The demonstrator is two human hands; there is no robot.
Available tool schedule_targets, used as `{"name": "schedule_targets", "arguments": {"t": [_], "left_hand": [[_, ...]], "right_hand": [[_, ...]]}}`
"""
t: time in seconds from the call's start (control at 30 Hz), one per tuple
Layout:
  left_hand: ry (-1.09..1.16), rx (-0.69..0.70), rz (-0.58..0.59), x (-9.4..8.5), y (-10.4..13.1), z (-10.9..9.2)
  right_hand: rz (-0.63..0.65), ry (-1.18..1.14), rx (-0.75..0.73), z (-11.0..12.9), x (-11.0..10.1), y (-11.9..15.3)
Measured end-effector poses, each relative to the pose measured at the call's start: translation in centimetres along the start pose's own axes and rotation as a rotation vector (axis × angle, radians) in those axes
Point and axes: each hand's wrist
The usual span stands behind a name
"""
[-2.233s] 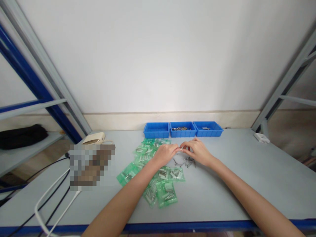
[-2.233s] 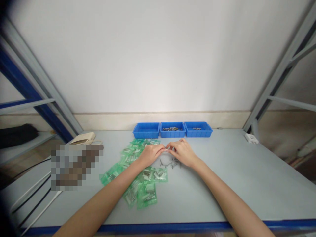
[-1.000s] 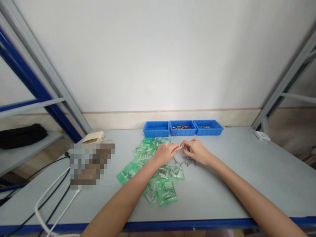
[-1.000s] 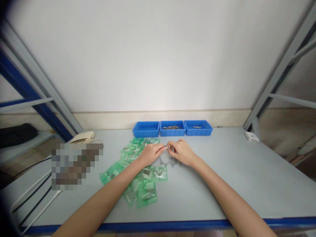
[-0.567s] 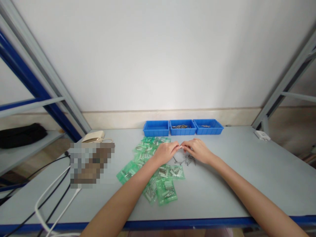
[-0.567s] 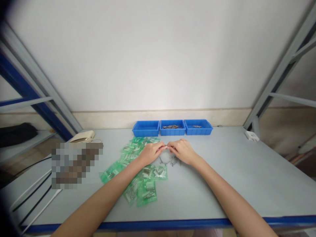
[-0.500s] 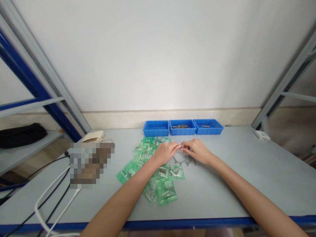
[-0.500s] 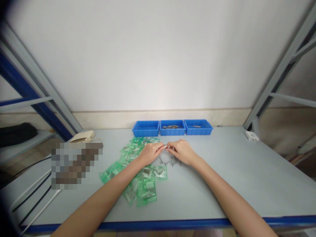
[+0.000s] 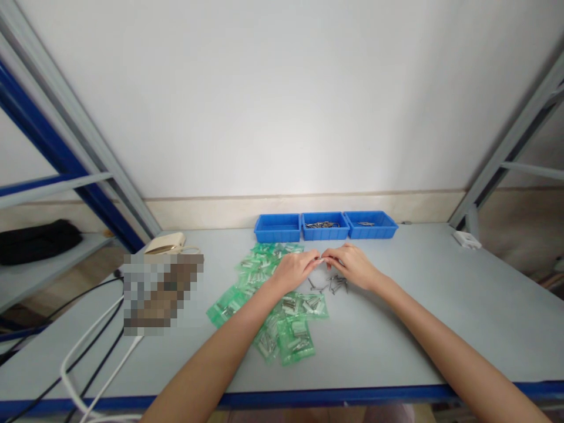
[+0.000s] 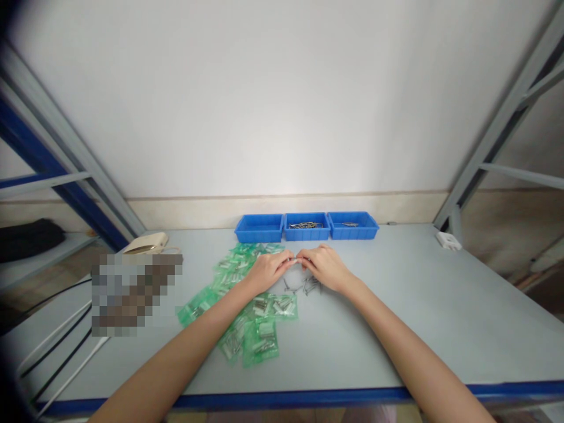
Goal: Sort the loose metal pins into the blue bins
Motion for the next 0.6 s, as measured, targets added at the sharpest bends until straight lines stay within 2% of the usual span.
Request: {"name": "schedule_targets", "arguments": {"t": [0.13,0.4,0.6], "left_hand": [[-0.026,0.03,0.007,0.26,0.0,0.21],[0.063,-0.045,0.028,-0.09,0.02,-0.03],[-0.066,0.034,0.016,0.25,0.04,0.08]], "right_hand": [[-0.003,0.01,-0.017,0.1,0.12,-0.06],[-0.006,0.015,-0.027,0.24,-0.02,-0.08],[0.021,0.003,-0.018,-0.02,0.01,-0.03]]}}
Point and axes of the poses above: each hand's wrist, its own y-axis away from the middle knuckle, its own x-axis out of the palm, z = x × y, and after that the axes turned 1 degree about -z, right-handed
